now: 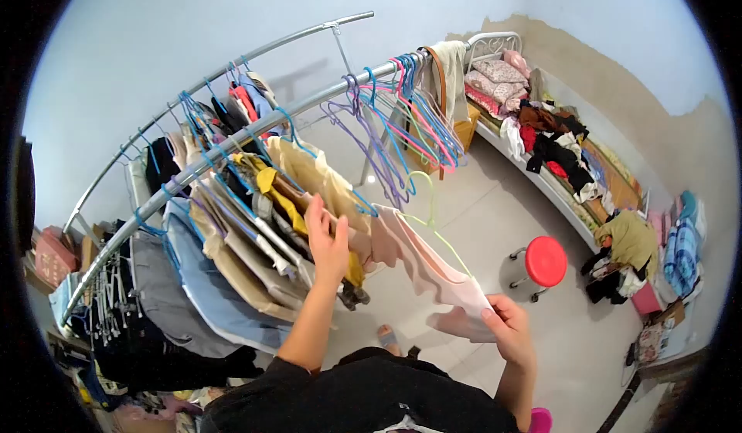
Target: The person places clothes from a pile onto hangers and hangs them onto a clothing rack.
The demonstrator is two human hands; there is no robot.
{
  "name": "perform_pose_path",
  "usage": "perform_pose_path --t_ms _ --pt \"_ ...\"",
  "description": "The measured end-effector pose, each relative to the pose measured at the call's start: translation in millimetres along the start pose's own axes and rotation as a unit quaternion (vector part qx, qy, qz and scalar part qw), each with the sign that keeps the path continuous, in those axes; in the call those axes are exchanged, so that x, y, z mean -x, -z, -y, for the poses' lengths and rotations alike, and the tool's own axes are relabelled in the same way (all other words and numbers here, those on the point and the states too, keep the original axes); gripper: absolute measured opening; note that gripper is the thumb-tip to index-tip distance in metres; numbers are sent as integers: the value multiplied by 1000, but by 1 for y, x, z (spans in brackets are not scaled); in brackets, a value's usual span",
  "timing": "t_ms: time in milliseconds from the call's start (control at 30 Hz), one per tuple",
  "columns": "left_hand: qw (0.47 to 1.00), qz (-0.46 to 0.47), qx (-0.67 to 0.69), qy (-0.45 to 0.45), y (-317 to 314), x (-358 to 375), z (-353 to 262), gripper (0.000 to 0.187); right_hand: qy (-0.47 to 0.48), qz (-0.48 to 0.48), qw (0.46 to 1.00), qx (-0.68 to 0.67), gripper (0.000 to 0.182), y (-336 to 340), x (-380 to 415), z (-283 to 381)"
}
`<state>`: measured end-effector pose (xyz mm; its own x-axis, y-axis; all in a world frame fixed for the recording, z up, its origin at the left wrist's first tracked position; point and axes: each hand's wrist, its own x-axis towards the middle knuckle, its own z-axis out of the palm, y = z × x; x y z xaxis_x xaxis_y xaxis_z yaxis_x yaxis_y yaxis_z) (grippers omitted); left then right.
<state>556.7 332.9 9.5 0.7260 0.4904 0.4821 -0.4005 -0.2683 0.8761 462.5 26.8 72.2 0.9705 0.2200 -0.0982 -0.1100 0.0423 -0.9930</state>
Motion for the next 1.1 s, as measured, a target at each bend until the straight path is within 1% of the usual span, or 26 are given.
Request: perform_pose_path --t_ms 33,100,133,200,267,300,333,367,433,467,533,567,633,667,700,767,800,833,900,967,1033,1067,1100 --pt "998 -22 -56 -32 -10 -17 2 64 -1 10 1000 3 20 -2 -10 7" --pt "984 -76 -147 -60 -32 -45 9 71 5 11 1000 22 21 2 -31 8" --pt "984 -76 -152 -52 -37 -52 17 71 18 10 999 30 21 2 -38 6" --pt "973 -118 -200 -12 -47 -70 34 76 18 11 999 29 20 6 -45 4" --pt "968 -125 -216 -23 -44 -74 41 78 21 21 999 31 20 10 -53 5" --pt "964 -126 -232 -35 -40 -72 42 80 23 21 1000 -1 20 9 -56 7" --pt "963 -134 -232 -30 -38 -70 38 79 24 21 999 -35 20 7 -59 10" --pt "960 -140 -240 -32 -32 -68 36 79 23 30 998 -40 20 4 -63 15" --pt "970 -105 -216 -36 -19 -64 33 74 -34 64 993 -97 21 -3 -73 26" --pt "968 -110 -222 -37 -13 -63 33 74 -34 71 992 -100 21 -5 -81 25" --pt "969 -86 -230 -25 -3 -61 35 68 -5 86 988 -127 22 -10 -99 21" --pt "967 -92 -234 -26 3 -58 32 68 -5 93 987 -128 22 -13 -105 20" --pt "969 -117 -218 12 14 -55 17 62 40 103 981 -160 23 -19 -118 22" --pt "974 -133 -183 18 19 -53 8 60 40 113 980 -160 23 -21 -122 22" --pt "972 -143 -187 16 26 -51 7 60 43 116 979 -163 23 -22 -125 22" --pt "975 -105 -194 16 41 -46 8 59 42 132 976 -166 23 -26 -133 23" --pt "980 -98 -174 9 47 -44 13 59 39 143 974 -168 23 -28 -137 22" --pt "977 -111 -182 10 52 -42 13 59 34 156 972 -171 23 -32 -141 22" --pt "976 -42 -213 5 55 -43 6 60 29 173 970 -166 21 -43 -147 24" --pt "975 21 -218 32 60 -41 -2 63 23 191 968 -159 20 -52 -153 26" --pt "969 27 -244 8 59 -38 -7 64 29 188 973 -133 21 -52 -162 27" --pt "964 43 -264 15 60 -36 -12 64 33 184 975 -118 20 -50 -165 30" --pt "966 30 -256 9 56 -33 -21 62 30 193 974 -117 20 -43 -168 33"
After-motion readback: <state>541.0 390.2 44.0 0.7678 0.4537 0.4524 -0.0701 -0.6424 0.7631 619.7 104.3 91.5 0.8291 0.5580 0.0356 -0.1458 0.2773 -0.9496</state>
